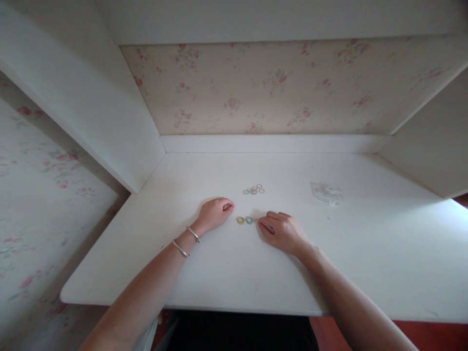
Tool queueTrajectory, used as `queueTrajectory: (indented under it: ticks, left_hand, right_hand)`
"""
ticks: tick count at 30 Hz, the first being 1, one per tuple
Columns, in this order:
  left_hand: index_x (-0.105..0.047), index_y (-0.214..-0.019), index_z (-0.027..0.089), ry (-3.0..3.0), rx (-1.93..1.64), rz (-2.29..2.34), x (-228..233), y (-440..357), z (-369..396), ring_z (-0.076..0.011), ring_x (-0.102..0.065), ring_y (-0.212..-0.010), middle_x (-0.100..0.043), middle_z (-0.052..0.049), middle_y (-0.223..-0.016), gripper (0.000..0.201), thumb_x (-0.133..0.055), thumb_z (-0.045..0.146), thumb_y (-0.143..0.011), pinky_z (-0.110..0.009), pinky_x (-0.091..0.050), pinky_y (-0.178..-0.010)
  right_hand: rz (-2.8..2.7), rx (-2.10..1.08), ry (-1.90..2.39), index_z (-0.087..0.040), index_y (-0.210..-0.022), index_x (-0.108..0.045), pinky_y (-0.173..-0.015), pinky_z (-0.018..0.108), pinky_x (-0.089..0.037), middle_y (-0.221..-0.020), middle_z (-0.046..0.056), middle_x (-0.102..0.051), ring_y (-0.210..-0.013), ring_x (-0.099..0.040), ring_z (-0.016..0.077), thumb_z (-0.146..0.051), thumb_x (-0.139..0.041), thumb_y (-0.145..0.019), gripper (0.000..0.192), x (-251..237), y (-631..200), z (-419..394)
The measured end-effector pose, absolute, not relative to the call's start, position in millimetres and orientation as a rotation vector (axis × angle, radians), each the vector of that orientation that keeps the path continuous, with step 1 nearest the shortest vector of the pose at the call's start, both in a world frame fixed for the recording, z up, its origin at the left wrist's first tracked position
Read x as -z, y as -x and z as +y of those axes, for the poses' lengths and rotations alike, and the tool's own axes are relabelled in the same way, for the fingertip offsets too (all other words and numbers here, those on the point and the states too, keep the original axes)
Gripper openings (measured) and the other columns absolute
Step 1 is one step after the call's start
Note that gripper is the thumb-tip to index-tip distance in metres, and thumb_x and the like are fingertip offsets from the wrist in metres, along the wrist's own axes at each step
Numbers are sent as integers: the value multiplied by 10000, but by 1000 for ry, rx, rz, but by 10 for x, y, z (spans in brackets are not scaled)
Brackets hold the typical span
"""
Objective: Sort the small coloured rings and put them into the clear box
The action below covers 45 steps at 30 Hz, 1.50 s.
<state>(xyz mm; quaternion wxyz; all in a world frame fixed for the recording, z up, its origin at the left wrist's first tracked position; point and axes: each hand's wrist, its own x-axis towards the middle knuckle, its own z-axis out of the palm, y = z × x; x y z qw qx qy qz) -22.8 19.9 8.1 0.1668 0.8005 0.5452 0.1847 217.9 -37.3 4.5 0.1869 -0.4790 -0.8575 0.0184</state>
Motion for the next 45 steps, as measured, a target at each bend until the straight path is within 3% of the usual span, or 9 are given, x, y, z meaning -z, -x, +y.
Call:
queueTrajectory:
  ticks: [13, 19, 23, 29, 37, 45]
  left_hand:
    - [-670, -866, 224, -2295, -571, 1534, -46, 239, 210, -124, -569, -692, -659, 11, -790, 176, -520, 311, -837, -234, -374, -611]
    - [-669, -875, 178, -2280, -724, 1460, -45, 180, 272, -126, -555, -666, -629, -7, -729, 204, -497, 286, -858, -229, -413, -631]
    - [-671, -920, 175, -2353, -788, 1370, -148, -68, 381, -136, -592, -744, -675, -33, -848, 221, -482, 281, -874, -236, -449, -715]
    - [-686, -961, 238, -2527, -517, 1288, -263, -592, 633, -173, -614, -930, -682, -32, -1008, 249, -468, 329, -882, -269, -451, -845]
    - [-680, -941, 243, -2671, -295, 1348, -168, -815, 830, -182, -622, -887, -666, -43, -981, 294, -403, 336, -907, -271, -460, -751]
    - [-648, -875, 202, -2672, -225, 1254, -175, -791, 816, -178, -619, -875, -664, -51, -935, 207, -444, 233, -878, -267, -456, -756]
  right_hand:
    - [-2356, -221, 1307, -236, -892, -679, -661, 229, -381, -771, 10, -636, -695, -574, 117, -224, -459, -878, 221, -54, -2167, -365]
    - [-2119, -265, 1387, -210, -874, -686, -599, 221, -375, -723, 15, -630, -605, -536, 106, -242, -452, -882, 236, -39, -2181, -319]
    - [-1956, -325, 1421, -210, -873, -694, -599, 224, -386, -732, 11, -649, -601, -540, 110, -262, -477, -867, 223, -1, -2211, -270]
    - [-1821, -389, 1452, -216, -876, -708, -626, 239, -407, -761, 15, -679, -622, -563, 126, -297, -476, -862, 246, 27, -2271, -208]
    - [-1778, -410, 1452, -215, -876, -713, -616, 241, -406, -756, 17, -688, -618, -567, 127, -320, -491, -855, 247, 25, -2293, -186]
    - [-1786, -412, 1417, -217, -876, -713, -625, 239, -416, -776, 16, -690, -623, -571, 123, -300, -480, -859, 247, 18, -2283, -187]
